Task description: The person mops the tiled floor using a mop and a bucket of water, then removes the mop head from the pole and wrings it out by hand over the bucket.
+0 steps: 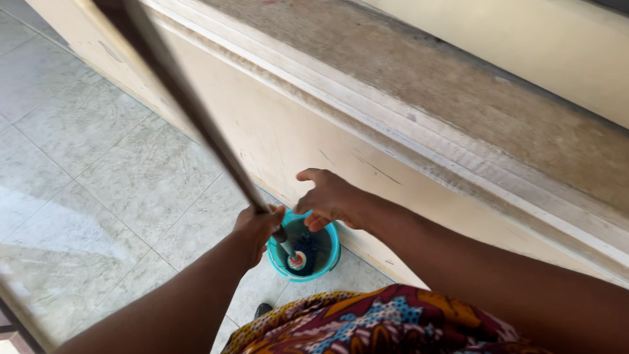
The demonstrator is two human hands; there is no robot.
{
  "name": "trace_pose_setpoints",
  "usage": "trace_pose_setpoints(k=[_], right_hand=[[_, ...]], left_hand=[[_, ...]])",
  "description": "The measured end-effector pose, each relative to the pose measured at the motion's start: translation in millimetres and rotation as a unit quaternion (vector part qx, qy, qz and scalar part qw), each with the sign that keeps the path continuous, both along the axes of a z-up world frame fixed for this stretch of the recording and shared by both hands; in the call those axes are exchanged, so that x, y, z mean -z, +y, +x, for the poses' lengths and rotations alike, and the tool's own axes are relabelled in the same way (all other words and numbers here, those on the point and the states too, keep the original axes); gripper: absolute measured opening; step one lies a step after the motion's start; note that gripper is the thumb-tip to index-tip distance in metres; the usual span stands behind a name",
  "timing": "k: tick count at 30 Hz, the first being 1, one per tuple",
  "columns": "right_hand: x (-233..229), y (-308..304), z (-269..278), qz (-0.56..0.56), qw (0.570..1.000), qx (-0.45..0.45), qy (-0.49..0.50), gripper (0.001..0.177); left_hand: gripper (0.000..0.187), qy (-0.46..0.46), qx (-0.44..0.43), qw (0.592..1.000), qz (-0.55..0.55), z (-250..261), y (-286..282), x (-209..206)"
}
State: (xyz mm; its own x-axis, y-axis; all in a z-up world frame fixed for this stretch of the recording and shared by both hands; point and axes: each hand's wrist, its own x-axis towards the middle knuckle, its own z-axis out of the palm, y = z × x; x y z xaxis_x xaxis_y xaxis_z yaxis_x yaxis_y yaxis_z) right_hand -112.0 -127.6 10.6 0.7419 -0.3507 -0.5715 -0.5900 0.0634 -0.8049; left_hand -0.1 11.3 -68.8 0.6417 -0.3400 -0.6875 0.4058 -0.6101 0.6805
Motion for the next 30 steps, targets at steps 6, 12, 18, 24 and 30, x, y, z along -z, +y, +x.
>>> trace_pose_setpoints(k=[6,12,18,24,30], right_hand=[[-20.6,12.0,18.4,-0.042,0.998,0.008,-0.042,0.081],[-73.5,13.3,46.0,-0.256,0.931,0.002,-0.261,0.056],[-91.1,39.5,55.1,-0.323,0.916,-0.005,-0.236,0.024],[-61.1,64.5,46.2,-0.326,0.902,-0.045,-0.278,0.024],[-104.0,73.6,52.5,-0.4,0.886,0.01,-0.236,0.024]], left_hand=[[0.036,-0.067,0.035,0.984,-0.164,31.0,-21.9,-35.8],[0.027,-0.135,0.111,0.947,-0.27,58.6,-45.4,-59.7],[0.03,-0.146,0.206,0.953,-0.165,60.3,-29.6,-5.6],[0.037,-0.098,0.272,0.951,-0.113,54.7,9.5,-16.2],[0.034,-0.18,0.188,0.946,-0.192,42.7,-1.8,-101.5]])
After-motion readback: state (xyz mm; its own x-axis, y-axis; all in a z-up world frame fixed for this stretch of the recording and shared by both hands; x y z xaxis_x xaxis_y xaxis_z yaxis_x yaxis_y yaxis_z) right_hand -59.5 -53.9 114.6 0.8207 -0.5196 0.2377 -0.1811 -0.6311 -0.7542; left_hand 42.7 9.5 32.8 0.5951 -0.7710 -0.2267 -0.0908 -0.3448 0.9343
